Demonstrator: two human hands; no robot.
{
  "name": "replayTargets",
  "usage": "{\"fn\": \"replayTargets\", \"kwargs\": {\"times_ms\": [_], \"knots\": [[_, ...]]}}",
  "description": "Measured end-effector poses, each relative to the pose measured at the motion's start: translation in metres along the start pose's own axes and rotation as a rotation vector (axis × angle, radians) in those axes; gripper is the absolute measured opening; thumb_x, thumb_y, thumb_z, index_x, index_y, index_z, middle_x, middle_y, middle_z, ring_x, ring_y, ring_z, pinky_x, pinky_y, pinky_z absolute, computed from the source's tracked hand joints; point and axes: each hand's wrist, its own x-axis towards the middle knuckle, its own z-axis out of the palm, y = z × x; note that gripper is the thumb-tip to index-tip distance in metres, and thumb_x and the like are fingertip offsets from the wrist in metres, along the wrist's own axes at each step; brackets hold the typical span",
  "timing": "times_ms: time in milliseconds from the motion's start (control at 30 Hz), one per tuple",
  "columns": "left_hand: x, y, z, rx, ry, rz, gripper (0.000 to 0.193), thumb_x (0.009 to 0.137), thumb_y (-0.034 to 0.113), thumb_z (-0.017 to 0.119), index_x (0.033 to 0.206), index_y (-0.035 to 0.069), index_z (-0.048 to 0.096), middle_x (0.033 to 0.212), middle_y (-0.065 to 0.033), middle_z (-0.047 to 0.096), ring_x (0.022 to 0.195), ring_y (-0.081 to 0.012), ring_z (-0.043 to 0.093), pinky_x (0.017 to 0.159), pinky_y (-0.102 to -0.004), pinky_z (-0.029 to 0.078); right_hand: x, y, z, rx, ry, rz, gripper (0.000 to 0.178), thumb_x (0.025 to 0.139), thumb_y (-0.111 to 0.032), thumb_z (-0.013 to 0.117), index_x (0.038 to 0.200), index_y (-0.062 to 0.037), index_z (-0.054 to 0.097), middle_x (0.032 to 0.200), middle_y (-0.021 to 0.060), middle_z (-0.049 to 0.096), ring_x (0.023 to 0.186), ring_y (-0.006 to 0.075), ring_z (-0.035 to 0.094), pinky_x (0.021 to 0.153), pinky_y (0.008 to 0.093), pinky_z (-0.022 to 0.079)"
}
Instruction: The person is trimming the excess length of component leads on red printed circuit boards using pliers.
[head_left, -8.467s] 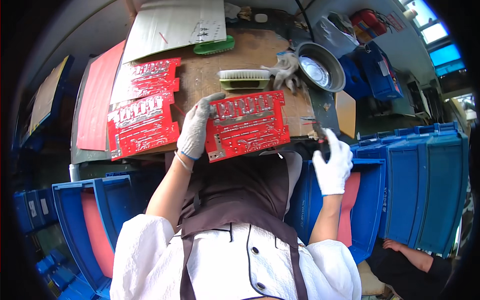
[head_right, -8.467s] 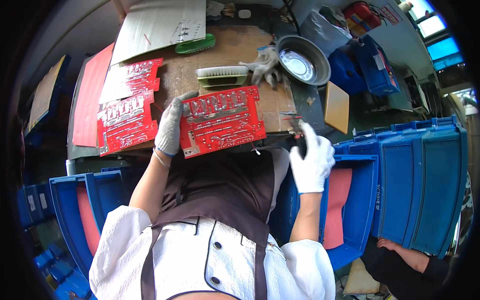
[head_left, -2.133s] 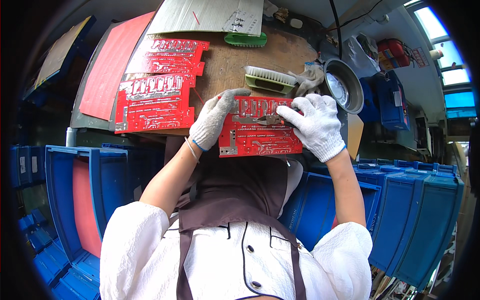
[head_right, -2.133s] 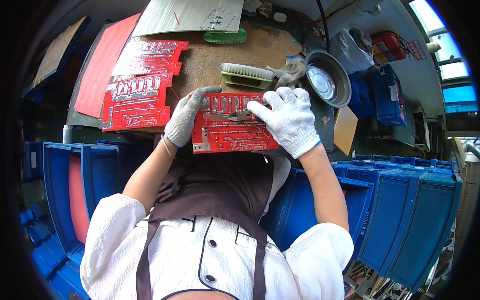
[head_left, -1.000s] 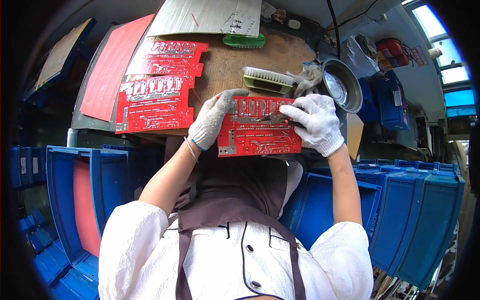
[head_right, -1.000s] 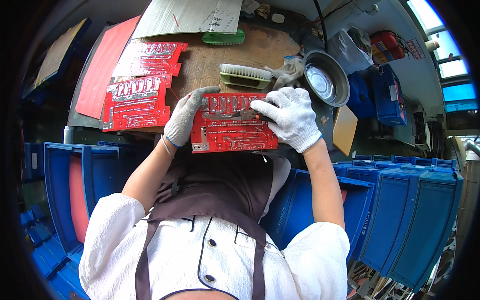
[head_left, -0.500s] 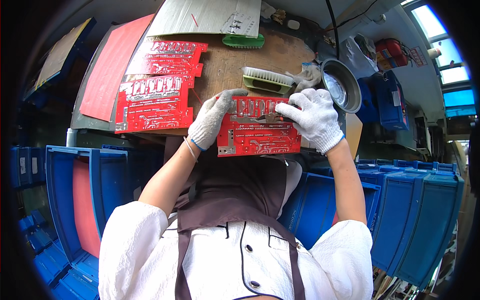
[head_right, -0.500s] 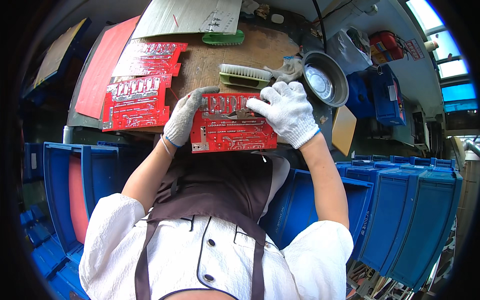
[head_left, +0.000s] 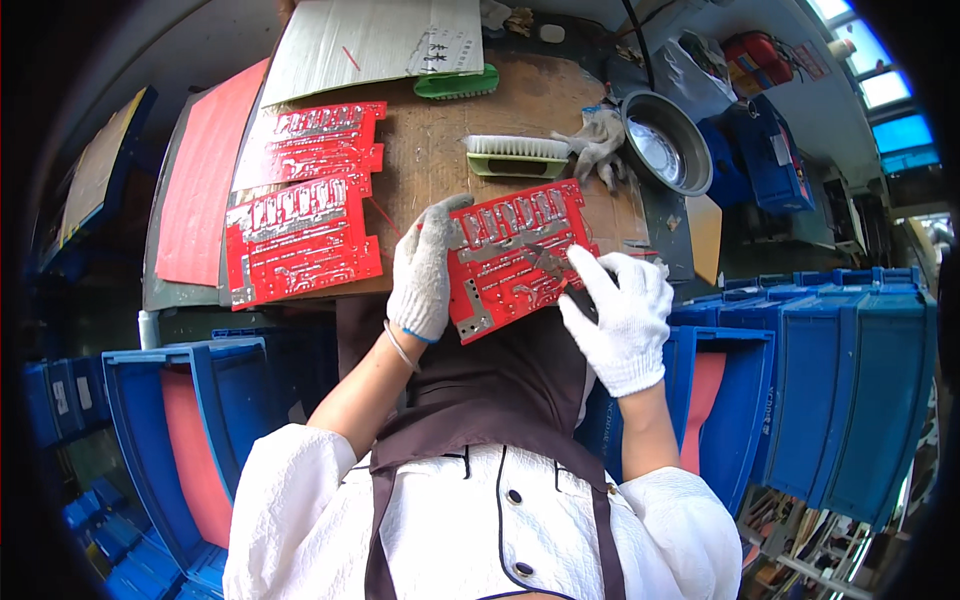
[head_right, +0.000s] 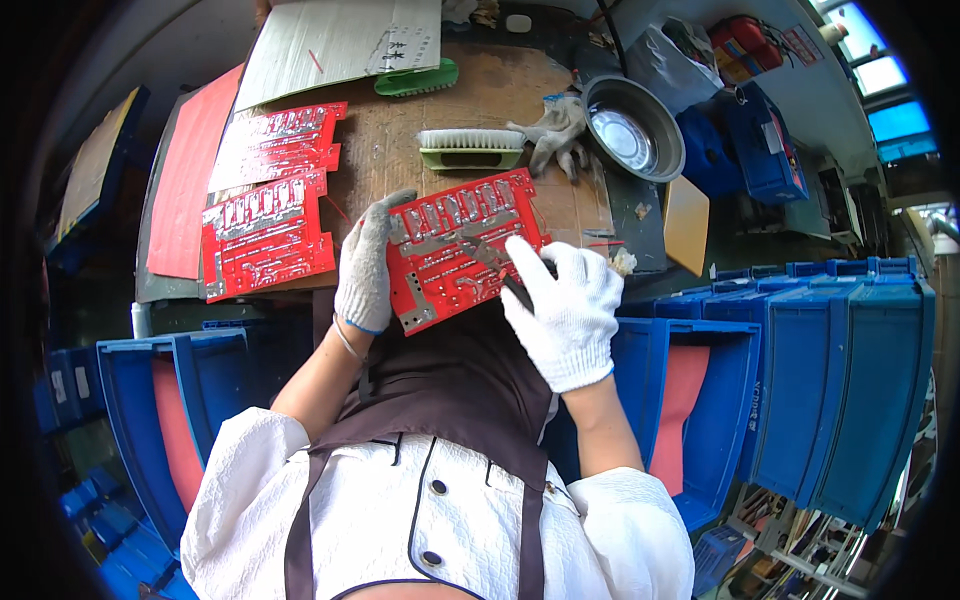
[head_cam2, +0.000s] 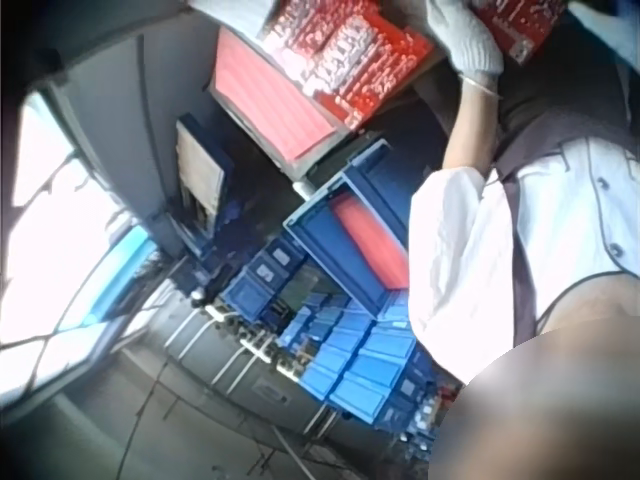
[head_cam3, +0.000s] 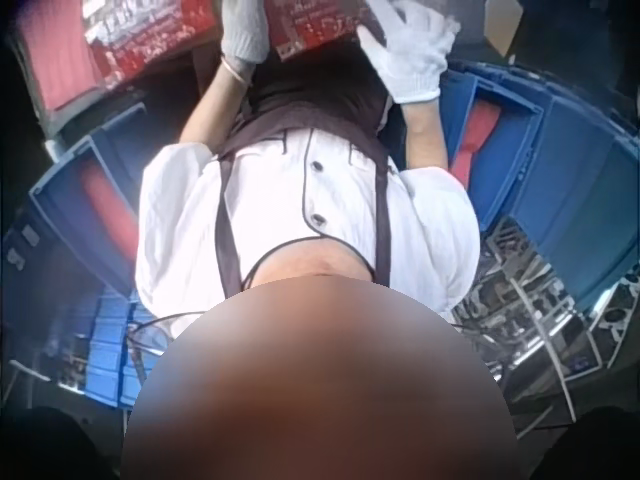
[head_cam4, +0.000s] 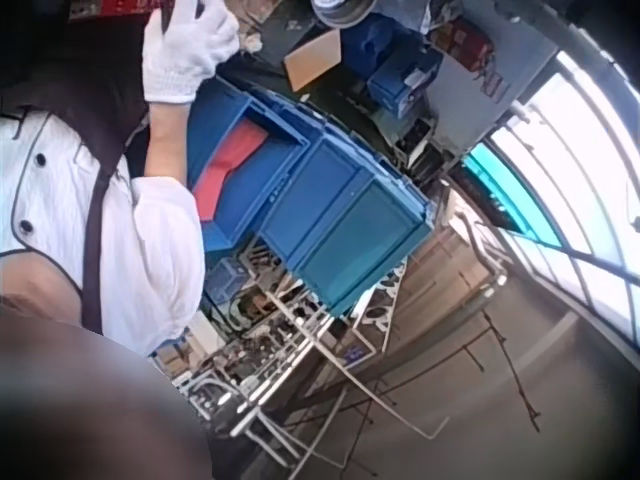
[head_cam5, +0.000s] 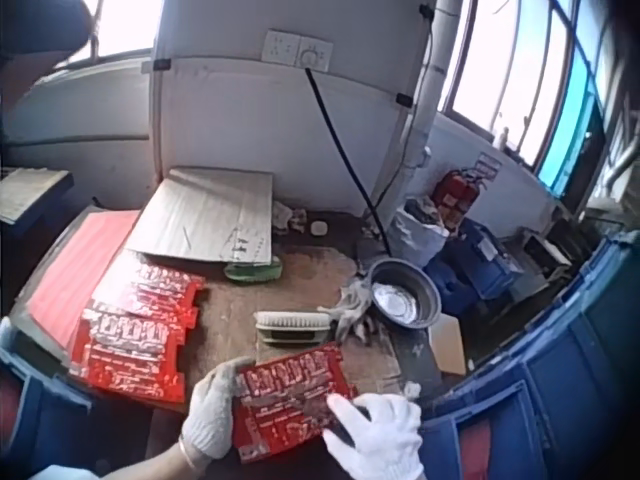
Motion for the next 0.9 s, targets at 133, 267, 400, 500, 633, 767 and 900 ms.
{"fn": "replayTargets", "kwargs": {"times_ms": [133,267,400,500,633,767,900], "knots": [[-0.02,0.001,0.013,0.026,0.033,0.066,0.055,0.112,0.042,0.048,0.137,-0.005,0.061,0.129,-0.0112,0.067,0.114,-0.0152,0.062,0.105,-0.0338,0.049,-0.021,-0.024,0.009,0.025,-0.018,0.163,0.057,0.082,-0.03,0.082,0.136,-0.0221,0.067,0.117,0.0045,0.061,0.113,0.0282,0.055,0.099,0.0467,0.042],[-0.026,-0.007,0.013,0.072,0.049,0.103,0.054,0.111,0.042,0.049,0.139,-0.003,0.059,0.131,-0.014,0.065,0.116,-0.0191,0.064,0.106,-0.0358,0.05,-0.03,-0.033,0.016,0.001,-0.038,0.229,0.056,0.084,-0.033,0.081,0.137,-0.0223,0.066,0.117,0.0048,0.06,0.115,0.0282,0.054,0.099,0.0478,0.042],[-0.03,-0.007,0.013,0.056,0.046,0.118,0.055,0.112,0.043,0.048,0.14,-0.003,0.059,0.132,-0.0139,0.065,0.117,-0.0189,0.063,0.107,-0.0361,0.049,-0.033,-0.036,0.019,-0.028,-0.03,0.24,0.055,0.085,-0.033,0.079,0.138,-0.0226,0.066,0.117,0.0053,0.06,0.114,0.0288,0.054,0.097,0.0483,0.042],[-0.031,-0.006,0.014,0.091,0.033,0.132,0.055,0.112,0.043,0.047,0.141,-0.003,0.058,0.132,-0.0138,0.065,0.118,-0.019,0.063,0.107,-0.0364,0.048,-0.033,-0.036,0.022,-0.041,-0.016,0.233,0.054,0.086,-0.033,0.078,0.138,-0.0227,0.066,0.116,0.0054,0.06,0.113,0.029,0.054,0.096,0.0482,0.043],[-0.032,-0.004,0.014,0.093,0.022,0.119,0.056,0.112,0.043,0.048,0.141,-0.003,0.058,0.133,-0.0137,0.064,0.119,-0.0195,0.062,0.108,-0.0371,0.048,-0.035,-0.036,0.027,-0.02,-0.01,0.229,0.051,0.087,-0.031,0.077,0.136,-0.0226,0.066,0.114,0.0057,0.061,0.11,0.0295,0.056,0.094,0.0473,0.045],[-0.033,-0.004,0.015,0.076,0.024,0.125,0.056,0.112,0.043,0.048,0.142,-0.003,0.058,0.133,-0.0138,0.064,0.12,-0.0198,0.062,0.108,-0.0374,0.048,-0.036,-0.037,0.029,0.002,-0.027,0.246,0.049,0.088,-0.031,0.076,0.135,-0.0223,0.066,0.113,0.0054,0.062,0.108,0.0298,0.057,0.091,0.0462,0.047],[-0.033,-0.002,0.016,0.062,0.019,0.109,0.055,0.112,0.043,0.048,0.142,-0.003,0.058,0.134,-0.0135,0.064,0.12,-0.0195,0.062,0.108,-0.0373,0.048,-0.034,-0.033,0.028,0.096,-0.053,0.263,0.046,0.09,-0.029,0.075,0.134,-0.0208,0.067,0.11,0.006,0.063,0.104,0.0302,0.059,0.089,0.0449,0.049]]}}
